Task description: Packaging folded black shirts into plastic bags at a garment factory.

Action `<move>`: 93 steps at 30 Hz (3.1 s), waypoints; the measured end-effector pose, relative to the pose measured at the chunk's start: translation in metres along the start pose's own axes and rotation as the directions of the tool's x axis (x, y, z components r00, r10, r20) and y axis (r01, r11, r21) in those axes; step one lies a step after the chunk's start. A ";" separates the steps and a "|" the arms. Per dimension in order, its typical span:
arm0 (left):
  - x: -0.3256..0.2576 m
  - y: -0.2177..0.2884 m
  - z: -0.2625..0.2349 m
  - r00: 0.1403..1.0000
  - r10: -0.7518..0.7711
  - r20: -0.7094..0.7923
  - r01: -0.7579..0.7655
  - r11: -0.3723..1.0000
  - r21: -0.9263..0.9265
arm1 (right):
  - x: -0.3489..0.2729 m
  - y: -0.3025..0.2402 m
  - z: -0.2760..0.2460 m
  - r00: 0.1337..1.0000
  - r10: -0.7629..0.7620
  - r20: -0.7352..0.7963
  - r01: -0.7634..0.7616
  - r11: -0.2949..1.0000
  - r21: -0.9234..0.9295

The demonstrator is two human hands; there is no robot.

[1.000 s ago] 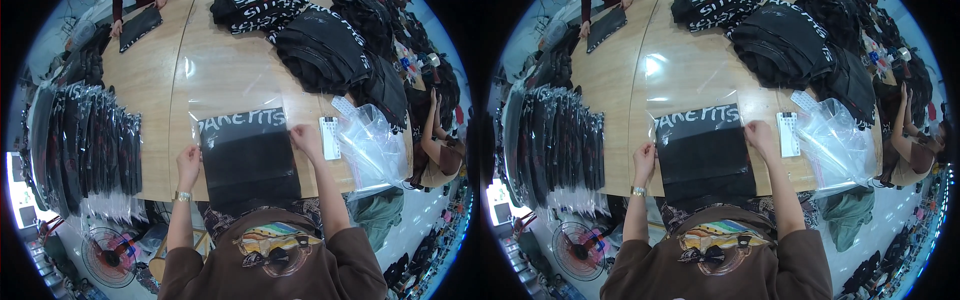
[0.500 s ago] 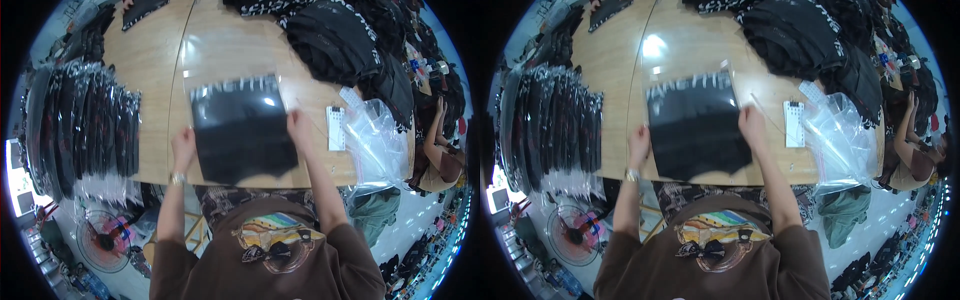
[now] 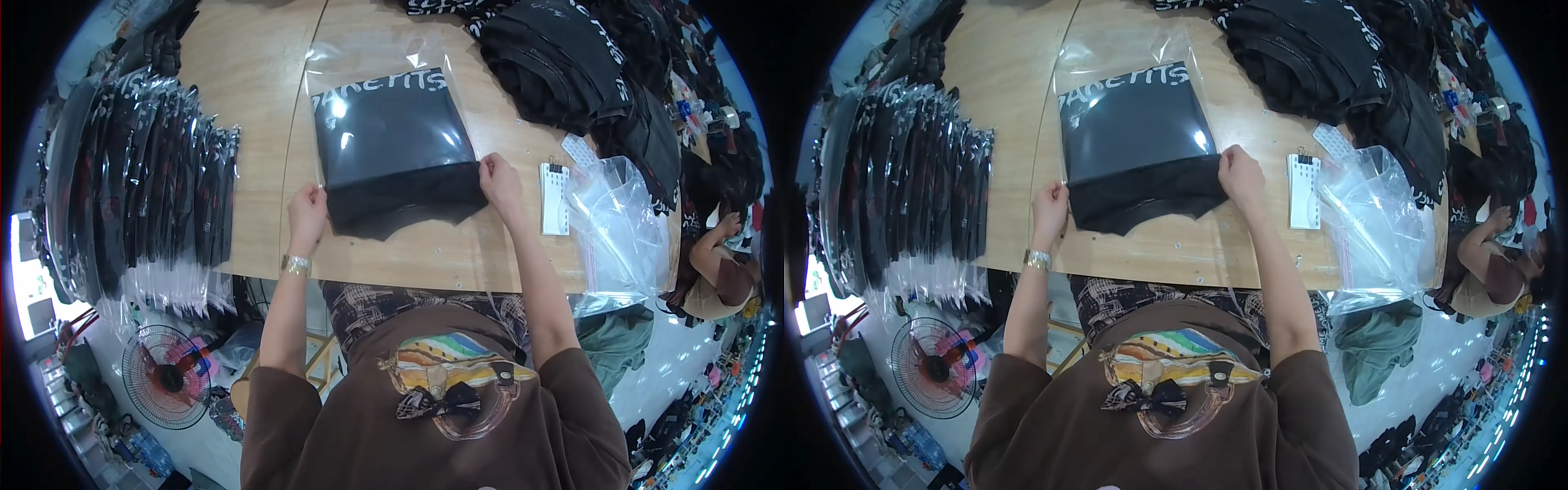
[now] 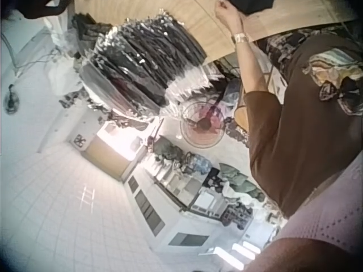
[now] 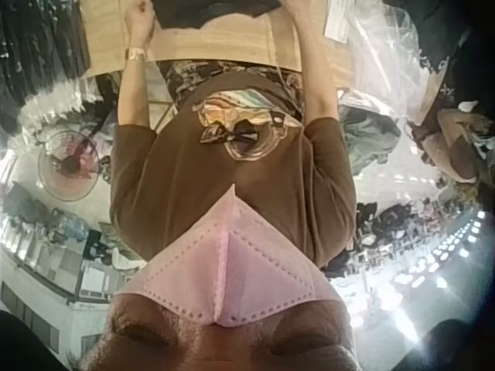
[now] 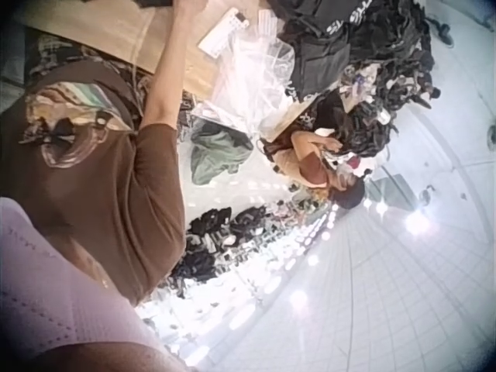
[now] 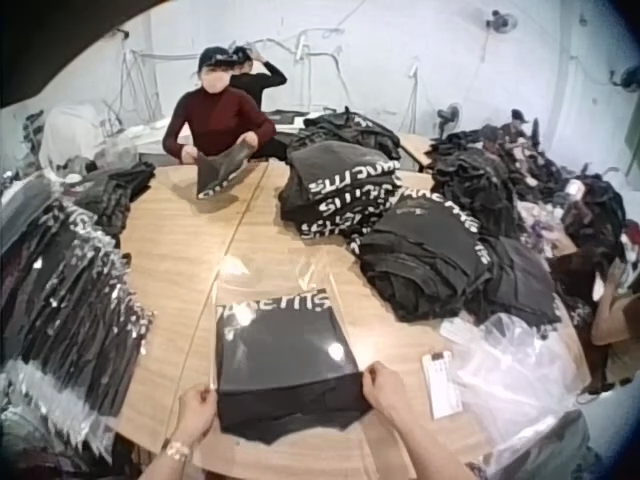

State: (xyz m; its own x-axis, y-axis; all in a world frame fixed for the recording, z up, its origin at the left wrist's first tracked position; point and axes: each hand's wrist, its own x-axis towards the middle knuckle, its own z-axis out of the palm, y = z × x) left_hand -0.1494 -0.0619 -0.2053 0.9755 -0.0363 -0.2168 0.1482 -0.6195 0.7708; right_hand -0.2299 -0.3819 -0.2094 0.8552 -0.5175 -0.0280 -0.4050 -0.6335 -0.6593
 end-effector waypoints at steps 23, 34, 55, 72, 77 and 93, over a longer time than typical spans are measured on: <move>0.015 0.068 0.021 0.776 0.498 0.387 -0.609 0.750 0.258 | 0.000 -0.088 0.023 0.723 -0.536 0.436 0.555 0.826 0.094; 0.037 0.074 0.029 0.694 0.511 0.507 -0.687 0.682 0.252 | 0.049 -0.102 0.055 0.732 -0.305 0.609 0.535 0.811 -0.236; 0.098 0.087 0.015 0.652 0.096 0.753 -0.419 0.873 0.251 | 0.065 -0.122 0.050 0.681 -0.249 0.689 0.479 0.863 -0.162; -0.015 -0.027 -0.012 0.981 -0.123 0.149 0.162 0.943 -0.291 | 0.005 0.011 0.005 0.997 0.016 0.073 -0.030 0.979 0.203; -0.018 -0.026 -0.010 0.975 -0.190 0.113 0.217 0.927 -0.305 | 0.008 0.002 -0.002 0.887 0.192 0.420 -0.332 0.897 0.291; 0.010 -0.010 0.004 0.991 -0.137 -0.010 0.121 0.901 -0.416 | 0.044 -0.007 0.010 0.914 0.285 0.289 -0.405 0.586 0.702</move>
State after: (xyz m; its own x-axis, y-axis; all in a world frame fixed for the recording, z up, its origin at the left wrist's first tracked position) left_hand -0.1412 -0.0593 -0.2173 0.9475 0.0564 -0.3147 0.3189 -0.2367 0.9178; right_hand -0.1860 -0.3951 -0.2137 0.7597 -0.4873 -0.4305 -0.3560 0.2423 -0.9025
